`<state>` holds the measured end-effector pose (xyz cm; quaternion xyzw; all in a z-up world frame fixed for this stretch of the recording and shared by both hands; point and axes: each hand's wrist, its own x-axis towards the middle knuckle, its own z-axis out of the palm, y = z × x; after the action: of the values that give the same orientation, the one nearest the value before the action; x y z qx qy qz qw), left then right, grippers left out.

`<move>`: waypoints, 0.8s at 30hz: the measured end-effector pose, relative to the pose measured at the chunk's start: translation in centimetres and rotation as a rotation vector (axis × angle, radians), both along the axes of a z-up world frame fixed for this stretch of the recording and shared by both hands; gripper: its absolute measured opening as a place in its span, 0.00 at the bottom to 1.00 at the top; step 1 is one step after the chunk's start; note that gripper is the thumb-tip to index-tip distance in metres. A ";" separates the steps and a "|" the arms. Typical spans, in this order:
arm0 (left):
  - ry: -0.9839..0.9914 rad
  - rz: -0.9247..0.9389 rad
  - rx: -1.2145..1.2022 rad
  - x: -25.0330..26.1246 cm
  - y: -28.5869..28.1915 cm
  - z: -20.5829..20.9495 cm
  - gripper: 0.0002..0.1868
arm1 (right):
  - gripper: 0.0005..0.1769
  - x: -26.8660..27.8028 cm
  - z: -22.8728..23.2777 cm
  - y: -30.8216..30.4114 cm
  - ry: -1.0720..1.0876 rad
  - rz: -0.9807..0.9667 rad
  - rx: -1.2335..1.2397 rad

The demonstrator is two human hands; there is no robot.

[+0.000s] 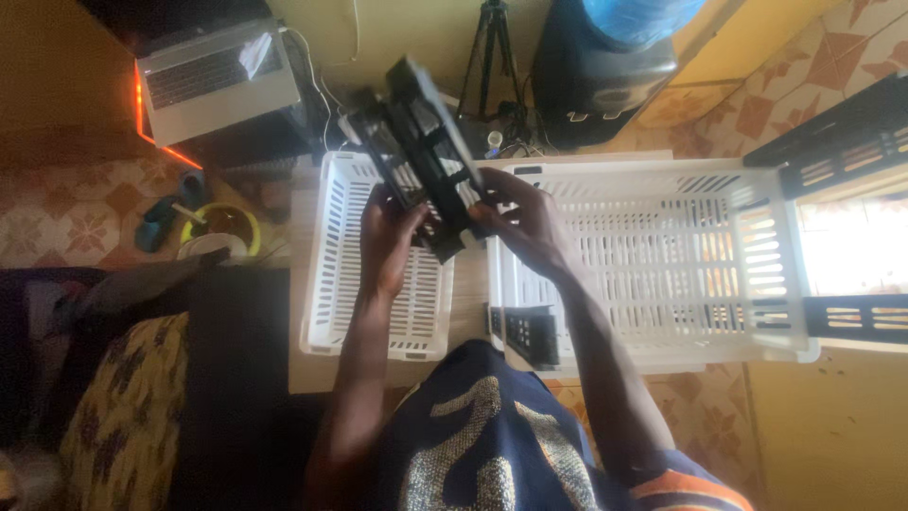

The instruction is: The person assembles a three-tier plastic storage rack by inserting black plastic side supports into slots on white baskets. They then stack the baskets onto the supports to form a vertical unit.

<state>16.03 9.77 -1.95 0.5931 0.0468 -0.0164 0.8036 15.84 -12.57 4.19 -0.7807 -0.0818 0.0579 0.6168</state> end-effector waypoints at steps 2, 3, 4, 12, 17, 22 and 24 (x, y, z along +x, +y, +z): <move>-0.096 -0.023 0.009 0.2 -1.3 2.6 0.22 | 0.24 0.4 0.3 -0.5 0.056 -0.020 0.085; -0.143 -0.037 0.013 0.3 -2.0 3.5 0.23 | 0.25 0.5 0.3 -0.9 0.072 -0.041 0.161; -0.150 -0.051 0.015 0.4 -2.6 4.2 0.24 | 0.26 0.7 0.4 -1.3 0.088 -0.061 0.237; -0.173 -0.103 0.162 0.3 -5.9 5.0 0.24 | 0.26 0.8 0.8 -6.1 0.074 -0.001 0.246; -0.429 -0.029 0.537 1.7 -7.9 6.3 0.25 | 0.20 4.1 1.8 -7.5 -0.159 0.062 0.313; -0.438 -0.049 0.620 2.4 -9.1 7.6 0.24 | 0.19 8.1 1.3 -8.0 -0.129 0.054 0.247; -0.392 -0.049 0.626 2.6 -9.5 8.0 0.26 | 0.20 9.1 0.8 -8.3 -0.151 0.093 0.318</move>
<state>18.64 0.23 6.10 0.8029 -0.1195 0.0937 0.5765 24.89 -20.91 5.00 -0.6708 -0.1720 0.0137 0.7212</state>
